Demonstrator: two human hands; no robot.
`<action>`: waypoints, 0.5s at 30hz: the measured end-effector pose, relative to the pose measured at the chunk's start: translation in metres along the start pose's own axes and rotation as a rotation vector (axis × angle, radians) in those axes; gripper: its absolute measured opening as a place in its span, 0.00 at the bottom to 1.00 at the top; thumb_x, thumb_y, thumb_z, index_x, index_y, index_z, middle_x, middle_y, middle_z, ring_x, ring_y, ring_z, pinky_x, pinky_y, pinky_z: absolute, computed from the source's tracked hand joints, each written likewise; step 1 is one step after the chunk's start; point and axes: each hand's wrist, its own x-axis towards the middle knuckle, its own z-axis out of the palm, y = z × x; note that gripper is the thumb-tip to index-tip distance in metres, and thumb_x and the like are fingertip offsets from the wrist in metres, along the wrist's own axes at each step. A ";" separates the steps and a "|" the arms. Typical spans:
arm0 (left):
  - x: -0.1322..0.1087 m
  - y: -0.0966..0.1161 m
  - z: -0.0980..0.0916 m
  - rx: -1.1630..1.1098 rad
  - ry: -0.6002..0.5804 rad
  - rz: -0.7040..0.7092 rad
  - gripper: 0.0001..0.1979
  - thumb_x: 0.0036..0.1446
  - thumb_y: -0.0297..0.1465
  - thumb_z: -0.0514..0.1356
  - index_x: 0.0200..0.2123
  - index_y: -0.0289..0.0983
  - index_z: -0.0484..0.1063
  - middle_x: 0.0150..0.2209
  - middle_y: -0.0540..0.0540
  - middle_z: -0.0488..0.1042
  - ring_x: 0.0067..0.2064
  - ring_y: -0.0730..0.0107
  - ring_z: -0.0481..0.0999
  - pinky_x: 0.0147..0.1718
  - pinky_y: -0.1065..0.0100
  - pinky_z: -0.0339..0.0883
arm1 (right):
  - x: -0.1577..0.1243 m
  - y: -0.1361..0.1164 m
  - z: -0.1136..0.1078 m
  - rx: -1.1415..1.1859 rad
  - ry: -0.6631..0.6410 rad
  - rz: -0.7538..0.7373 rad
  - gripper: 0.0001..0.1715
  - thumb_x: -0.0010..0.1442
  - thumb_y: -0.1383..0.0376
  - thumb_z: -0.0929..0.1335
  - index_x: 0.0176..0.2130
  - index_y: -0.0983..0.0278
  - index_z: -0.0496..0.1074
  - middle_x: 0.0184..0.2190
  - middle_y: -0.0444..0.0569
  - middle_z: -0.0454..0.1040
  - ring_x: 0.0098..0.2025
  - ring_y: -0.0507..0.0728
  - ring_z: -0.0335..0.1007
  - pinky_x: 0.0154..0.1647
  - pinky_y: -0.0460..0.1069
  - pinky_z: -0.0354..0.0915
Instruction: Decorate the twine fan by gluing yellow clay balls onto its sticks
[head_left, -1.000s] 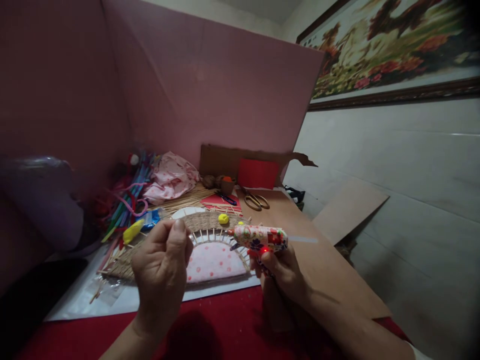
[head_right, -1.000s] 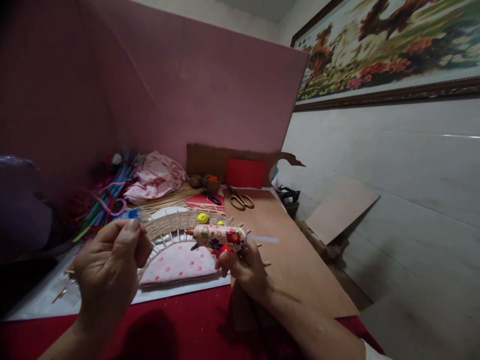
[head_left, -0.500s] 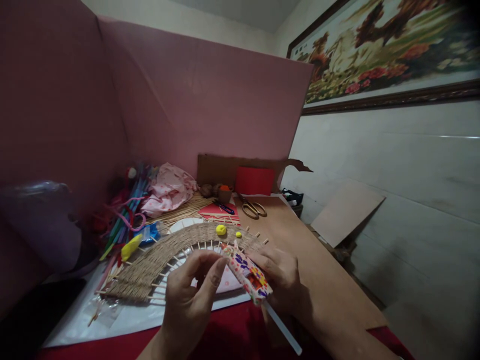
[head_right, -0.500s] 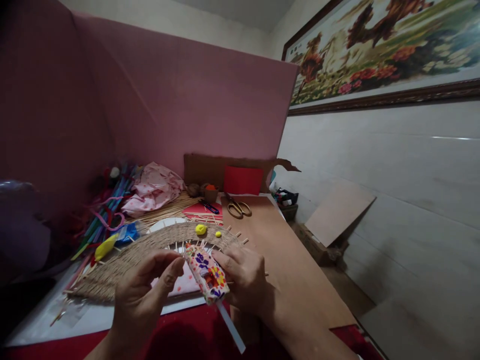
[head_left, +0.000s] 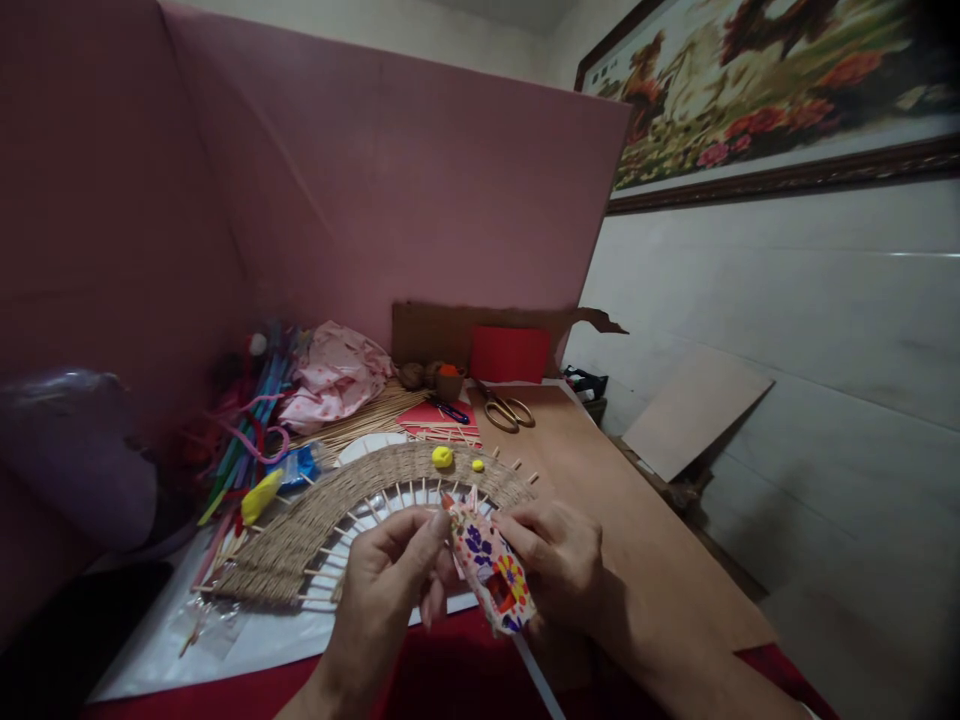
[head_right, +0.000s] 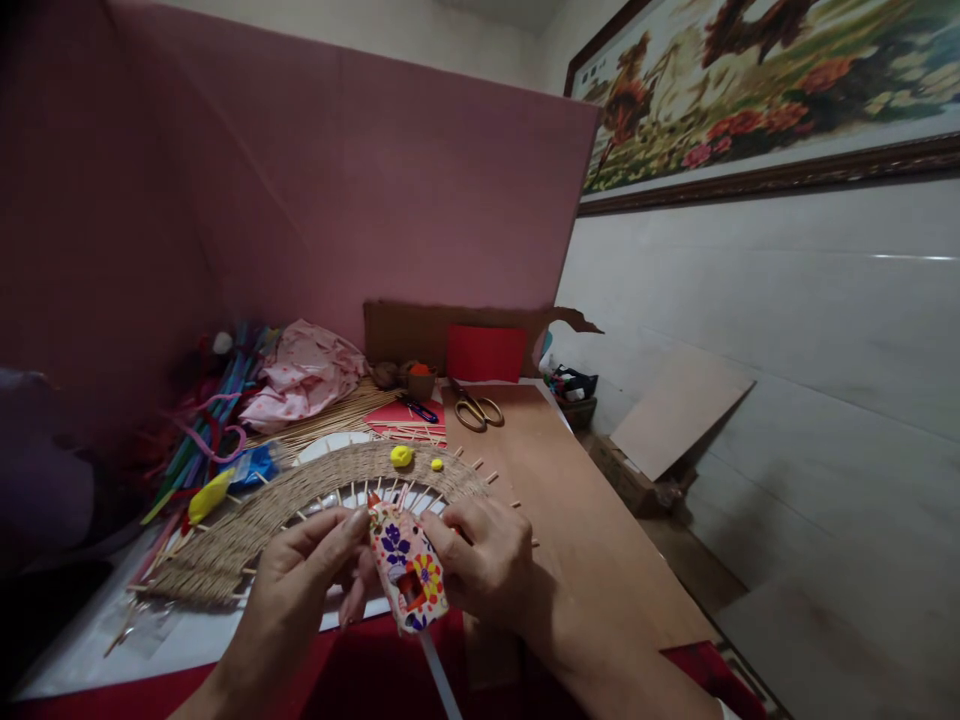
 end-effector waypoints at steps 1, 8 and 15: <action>0.000 0.000 0.000 -0.027 -0.018 -0.032 0.17 0.55 0.43 0.59 0.24 0.34 0.69 0.18 0.50 0.69 0.15 0.80 0.64 0.16 0.76 0.58 | -0.001 0.000 0.001 -0.010 -0.008 -0.003 0.15 0.57 0.68 0.64 0.46 0.62 0.68 0.29 0.48 0.75 0.28 0.53 0.71 0.28 0.46 0.63; 0.002 -0.001 -0.004 -0.160 -0.145 -0.078 0.14 0.55 0.40 0.59 0.28 0.34 0.71 0.21 0.47 0.73 0.16 0.74 0.70 0.15 0.74 0.63 | -0.006 0.005 0.007 -0.071 -0.070 -0.060 0.12 0.61 0.66 0.61 0.46 0.63 0.64 0.28 0.48 0.74 0.26 0.53 0.67 0.27 0.48 0.59; 0.001 -0.004 -0.007 -0.181 -0.177 -0.085 0.12 0.57 0.38 0.58 0.32 0.34 0.71 0.22 0.48 0.73 0.17 0.74 0.70 0.16 0.74 0.62 | -0.001 0.003 0.005 -0.074 -0.070 -0.054 0.11 0.61 0.67 0.61 0.45 0.64 0.62 0.25 0.46 0.72 0.24 0.53 0.65 0.25 0.47 0.57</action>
